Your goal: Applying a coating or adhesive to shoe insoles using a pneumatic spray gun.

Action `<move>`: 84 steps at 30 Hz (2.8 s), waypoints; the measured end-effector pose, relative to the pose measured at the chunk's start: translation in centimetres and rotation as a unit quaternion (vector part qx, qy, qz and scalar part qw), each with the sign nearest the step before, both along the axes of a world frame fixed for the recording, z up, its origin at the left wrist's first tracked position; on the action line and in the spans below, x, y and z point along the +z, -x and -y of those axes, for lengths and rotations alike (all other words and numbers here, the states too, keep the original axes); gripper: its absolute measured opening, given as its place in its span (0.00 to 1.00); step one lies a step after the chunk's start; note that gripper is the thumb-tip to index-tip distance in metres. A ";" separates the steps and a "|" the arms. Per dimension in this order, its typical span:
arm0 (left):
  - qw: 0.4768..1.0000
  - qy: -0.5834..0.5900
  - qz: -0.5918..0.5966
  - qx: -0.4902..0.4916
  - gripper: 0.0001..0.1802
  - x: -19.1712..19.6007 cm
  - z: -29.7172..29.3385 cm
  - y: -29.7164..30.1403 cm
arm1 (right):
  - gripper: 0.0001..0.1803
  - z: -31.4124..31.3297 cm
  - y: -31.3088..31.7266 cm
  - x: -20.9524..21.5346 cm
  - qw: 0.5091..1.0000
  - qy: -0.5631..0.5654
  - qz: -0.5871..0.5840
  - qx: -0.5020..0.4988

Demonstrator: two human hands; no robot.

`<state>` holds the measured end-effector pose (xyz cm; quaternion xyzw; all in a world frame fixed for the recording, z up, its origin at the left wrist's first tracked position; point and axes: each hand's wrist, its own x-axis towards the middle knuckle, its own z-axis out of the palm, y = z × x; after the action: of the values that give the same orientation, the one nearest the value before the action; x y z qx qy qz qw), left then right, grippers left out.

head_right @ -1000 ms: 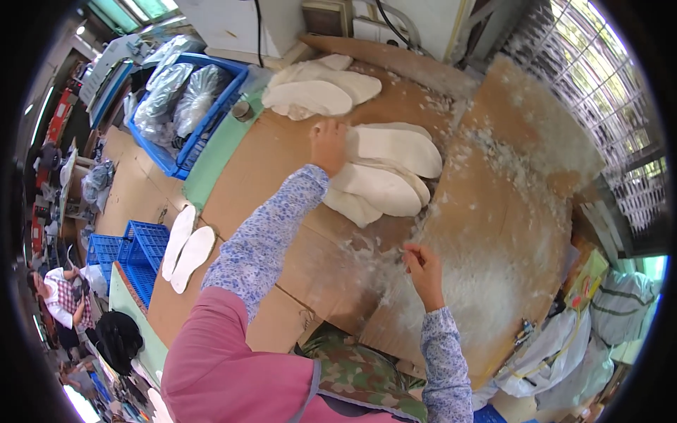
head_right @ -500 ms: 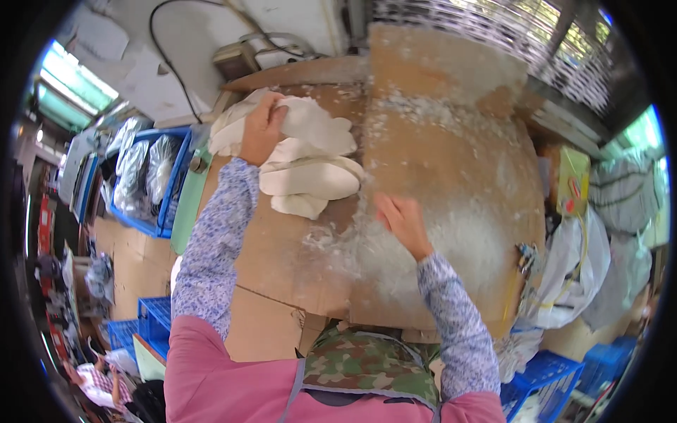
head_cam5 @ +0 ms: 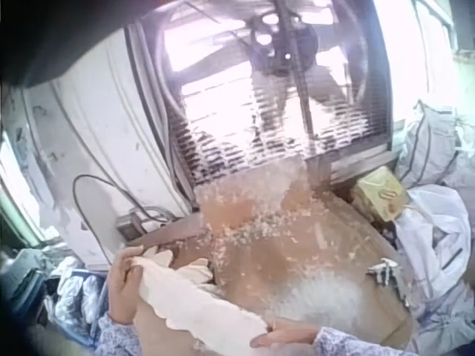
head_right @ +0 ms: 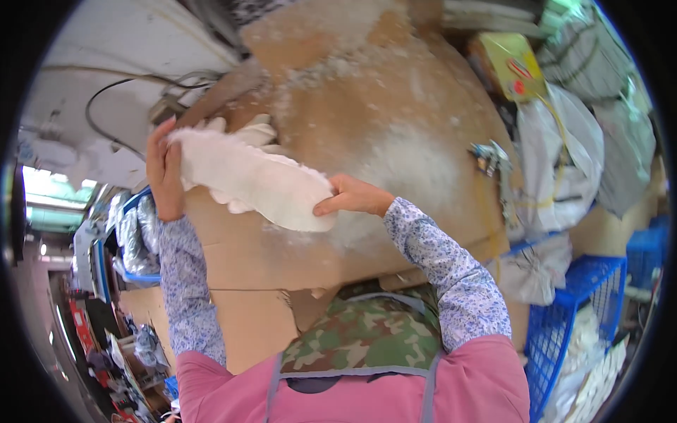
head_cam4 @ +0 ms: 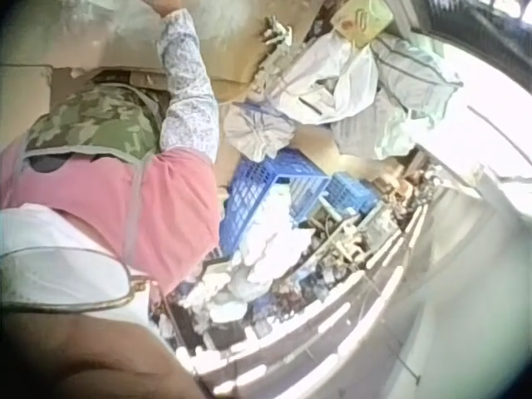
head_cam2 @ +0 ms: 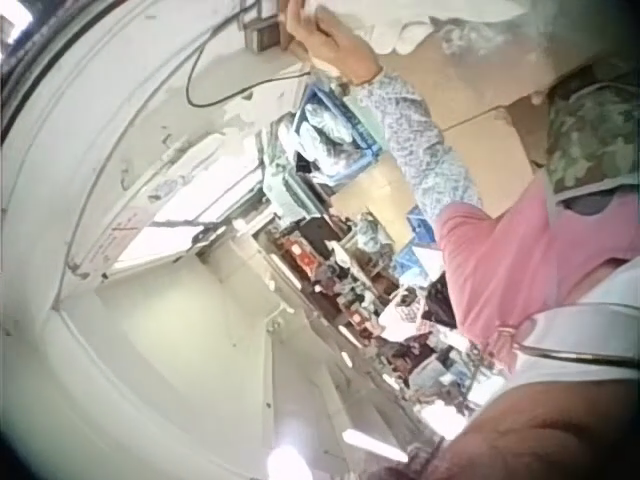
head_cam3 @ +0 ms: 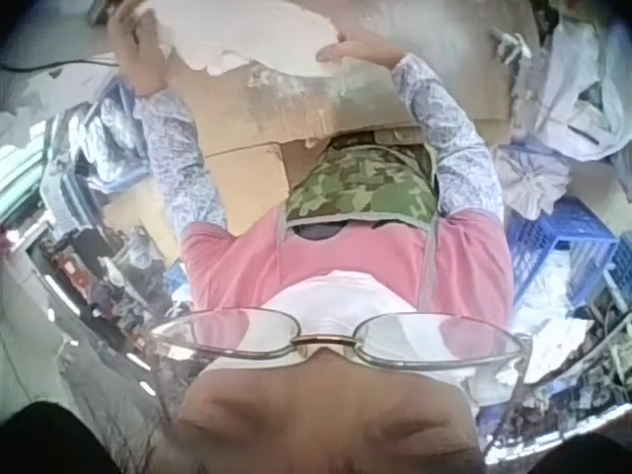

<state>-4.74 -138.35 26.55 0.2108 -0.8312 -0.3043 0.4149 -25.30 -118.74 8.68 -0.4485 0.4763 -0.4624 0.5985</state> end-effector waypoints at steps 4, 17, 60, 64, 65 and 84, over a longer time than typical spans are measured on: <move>0.985 -0.158 0.065 0.028 0.17 -8.9 -4.4 -0.6 | 0.18 -8.7 4.8 -3.7 0.987 -0.073 0.073 -0.123; 0.916 -0.346 0.152 0.133 0.25 -25.1 -15.2 2.0 | 0.11 -11.4 15.9 -6.8 0.793 -0.052 -0.407 -0.450; 0.952 -0.002 0.305 0.003 0.31 -27.2 -22.8 10.7 | 0.14 -15.6 2.5 6.0 0.921 -0.141 -0.285 -0.226; 0.946 -0.004 0.325 0.007 0.31 -27.6 -22.8 10.1 | 0.15 -14.5 1.5 6.2 0.920 -0.165 -0.302 -0.188; 0.948 -0.012 0.319 0.001 0.32 -27.7 -22.8 10.1 | 0.14 -14.3 1.4 6.2 0.917 -0.147 -0.321 -0.186; 0.951 -0.006 0.308 0.004 0.31 -28.2 -23.0 10.2 | 0.12 -16.9 4.4 6.1 0.860 -0.181 -0.400 -0.261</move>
<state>-14.96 -115.37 -1.64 0.3001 -0.9158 -0.2279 0.1388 -29.69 -101.80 14.79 -0.3373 0.8498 -0.2881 0.2847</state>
